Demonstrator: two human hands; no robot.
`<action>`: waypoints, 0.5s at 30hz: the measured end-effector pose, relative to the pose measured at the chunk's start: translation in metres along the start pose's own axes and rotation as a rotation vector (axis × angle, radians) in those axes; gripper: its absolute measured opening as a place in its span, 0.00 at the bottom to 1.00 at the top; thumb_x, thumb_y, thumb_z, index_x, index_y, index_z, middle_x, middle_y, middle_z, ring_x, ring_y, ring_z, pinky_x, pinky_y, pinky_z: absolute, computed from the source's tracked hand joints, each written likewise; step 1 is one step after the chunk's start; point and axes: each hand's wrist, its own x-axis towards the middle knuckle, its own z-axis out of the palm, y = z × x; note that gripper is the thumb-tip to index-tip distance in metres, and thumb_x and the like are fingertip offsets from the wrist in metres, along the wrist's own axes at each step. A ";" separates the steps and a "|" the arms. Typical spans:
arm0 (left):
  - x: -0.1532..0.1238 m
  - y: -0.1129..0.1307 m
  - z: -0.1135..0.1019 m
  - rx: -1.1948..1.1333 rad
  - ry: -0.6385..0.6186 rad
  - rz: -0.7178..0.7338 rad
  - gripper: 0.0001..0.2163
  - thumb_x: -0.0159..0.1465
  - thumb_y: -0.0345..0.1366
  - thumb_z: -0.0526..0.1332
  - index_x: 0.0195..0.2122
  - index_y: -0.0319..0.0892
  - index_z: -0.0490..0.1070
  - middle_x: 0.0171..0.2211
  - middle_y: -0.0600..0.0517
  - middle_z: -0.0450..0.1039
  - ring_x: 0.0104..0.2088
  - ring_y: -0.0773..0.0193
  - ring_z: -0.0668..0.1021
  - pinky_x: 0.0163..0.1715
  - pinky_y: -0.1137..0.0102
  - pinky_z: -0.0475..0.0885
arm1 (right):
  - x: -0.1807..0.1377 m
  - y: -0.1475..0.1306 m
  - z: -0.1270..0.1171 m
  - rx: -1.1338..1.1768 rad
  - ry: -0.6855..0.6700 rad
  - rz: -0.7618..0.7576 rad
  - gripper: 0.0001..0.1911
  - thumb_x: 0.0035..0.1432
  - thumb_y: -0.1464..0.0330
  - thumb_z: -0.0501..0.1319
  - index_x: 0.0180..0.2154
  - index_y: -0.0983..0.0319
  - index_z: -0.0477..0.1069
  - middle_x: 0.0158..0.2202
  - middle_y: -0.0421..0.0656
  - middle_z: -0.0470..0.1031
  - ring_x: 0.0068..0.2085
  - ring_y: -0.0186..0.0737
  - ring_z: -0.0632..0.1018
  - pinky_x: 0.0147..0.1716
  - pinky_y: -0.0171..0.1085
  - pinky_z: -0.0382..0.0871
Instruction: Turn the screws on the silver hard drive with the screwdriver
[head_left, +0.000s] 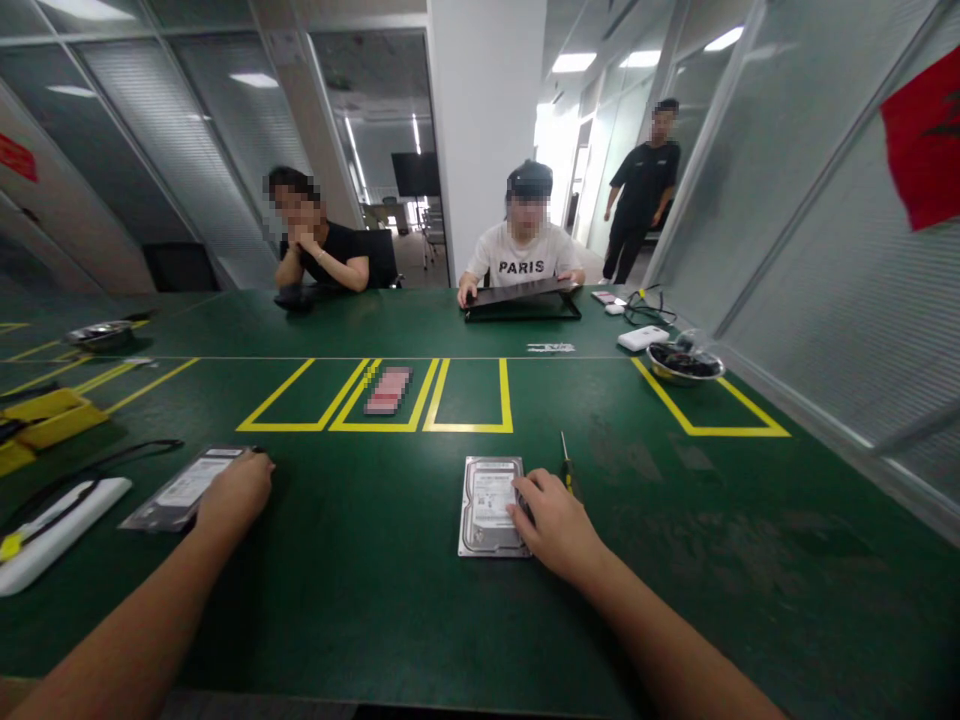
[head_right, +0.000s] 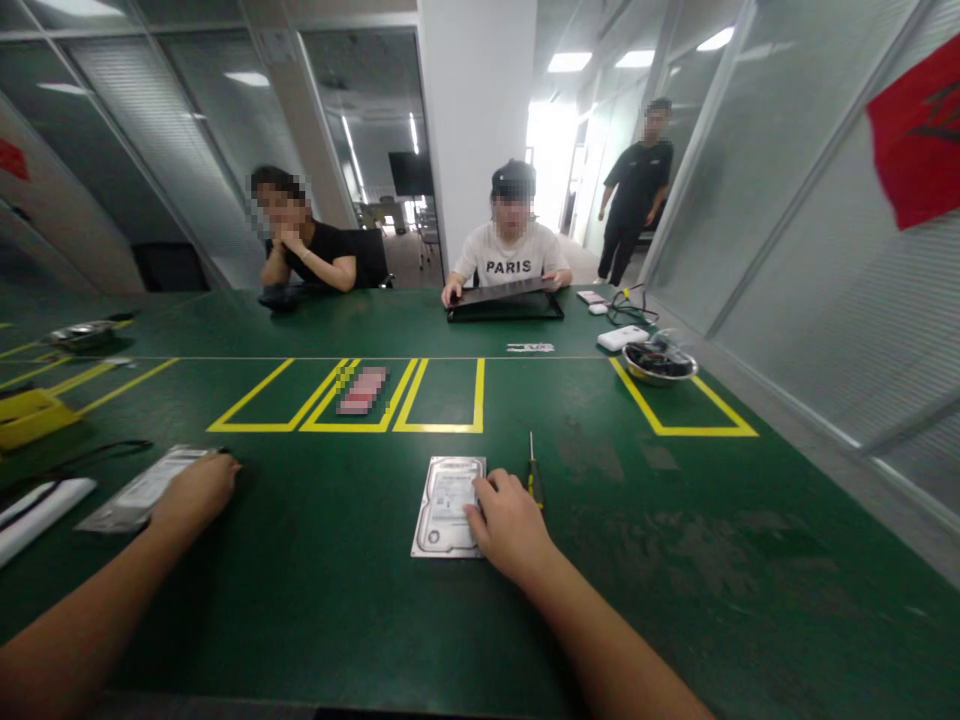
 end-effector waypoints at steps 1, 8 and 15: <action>-0.001 0.001 -0.001 -0.003 0.019 0.010 0.10 0.67 0.35 0.50 0.32 0.40 0.68 0.38 0.43 0.72 0.37 0.55 0.73 0.33 0.70 0.60 | 0.000 0.000 0.000 0.004 -0.002 0.001 0.17 0.65 0.63 0.54 0.51 0.62 0.69 0.47 0.50 0.70 0.46 0.45 0.72 0.46 0.40 0.67; -0.012 0.069 -0.039 -0.726 0.236 -0.080 0.10 0.64 0.36 0.55 0.25 0.42 0.59 0.26 0.50 0.62 0.32 0.57 0.67 0.33 0.68 0.58 | 0.000 -0.002 -0.002 0.009 0.061 -0.050 0.17 0.64 0.62 0.55 0.51 0.60 0.72 0.51 0.51 0.70 0.50 0.50 0.69 0.50 0.47 0.65; -0.078 0.223 -0.070 -1.900 -0.239 -0.052 0.12 0.62 0.45 0.59 0.30 0.43 0.60 0.25 0.57 0.60 0.24 0.70 0.66 0.25 0.73 0.62 | -0.004 -0.005 -0.004 0.098 -0.058 -0.274 0.28 0.59 0.55 0.59 0.59 0.57 0.67 0.64 0.49 0.61 0.64 0.57 0.58 0.62 0.54 0.52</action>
